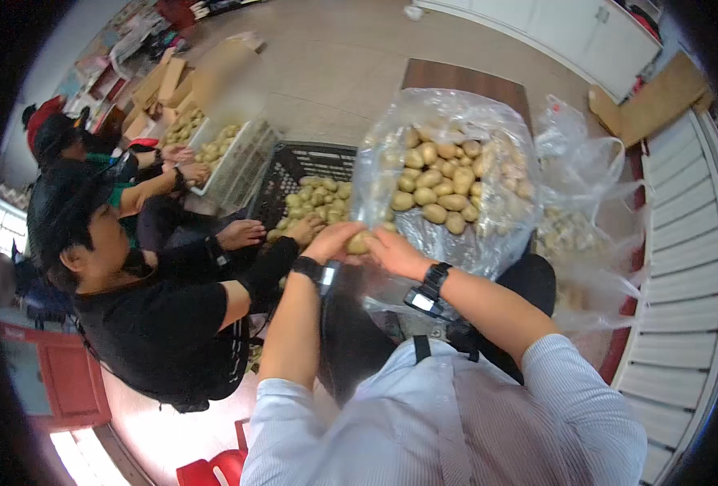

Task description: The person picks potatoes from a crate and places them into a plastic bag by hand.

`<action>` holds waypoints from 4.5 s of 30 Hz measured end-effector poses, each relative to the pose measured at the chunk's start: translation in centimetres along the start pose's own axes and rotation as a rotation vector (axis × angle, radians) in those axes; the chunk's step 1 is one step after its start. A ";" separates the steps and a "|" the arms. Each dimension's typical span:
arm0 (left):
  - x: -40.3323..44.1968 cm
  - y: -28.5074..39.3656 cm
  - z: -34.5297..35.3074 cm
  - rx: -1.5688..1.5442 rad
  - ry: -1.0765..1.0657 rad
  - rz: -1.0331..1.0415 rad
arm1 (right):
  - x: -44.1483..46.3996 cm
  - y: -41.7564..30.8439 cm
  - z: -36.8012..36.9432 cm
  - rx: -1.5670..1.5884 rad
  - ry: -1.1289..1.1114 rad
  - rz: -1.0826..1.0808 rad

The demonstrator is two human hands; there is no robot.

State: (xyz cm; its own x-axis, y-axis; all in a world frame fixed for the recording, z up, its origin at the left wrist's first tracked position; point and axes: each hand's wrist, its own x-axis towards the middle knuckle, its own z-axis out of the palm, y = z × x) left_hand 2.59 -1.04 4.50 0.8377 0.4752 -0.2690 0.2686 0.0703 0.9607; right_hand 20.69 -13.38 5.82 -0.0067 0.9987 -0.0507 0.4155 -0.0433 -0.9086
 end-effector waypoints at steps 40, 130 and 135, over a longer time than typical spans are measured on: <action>-0.5 -4.9 -2.8 -0.800 0.672 -0.286 | -3.8 5.6 -5.1 -1.004 0.137 -0.225; -0.4 -5.5 -3.8 -0.615 0.495 -0.333 | -3.2 4.6 -6.0 -0.571 0.322 0.217; -1.3 -2.1 -2.1 -0.647 0.737 -0.369 | -3.0 7.4 -7.5 -0.600 0.301 0.251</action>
State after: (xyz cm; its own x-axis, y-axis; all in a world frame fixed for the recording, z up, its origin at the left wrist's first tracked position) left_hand -0.09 0.02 2.97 0.1997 0.7307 -0.6529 -0.0393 0.6717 0.7398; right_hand 30.66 -16.51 2.37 0.3700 0.9285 -0.0326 0.8009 -0.3366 -0.4953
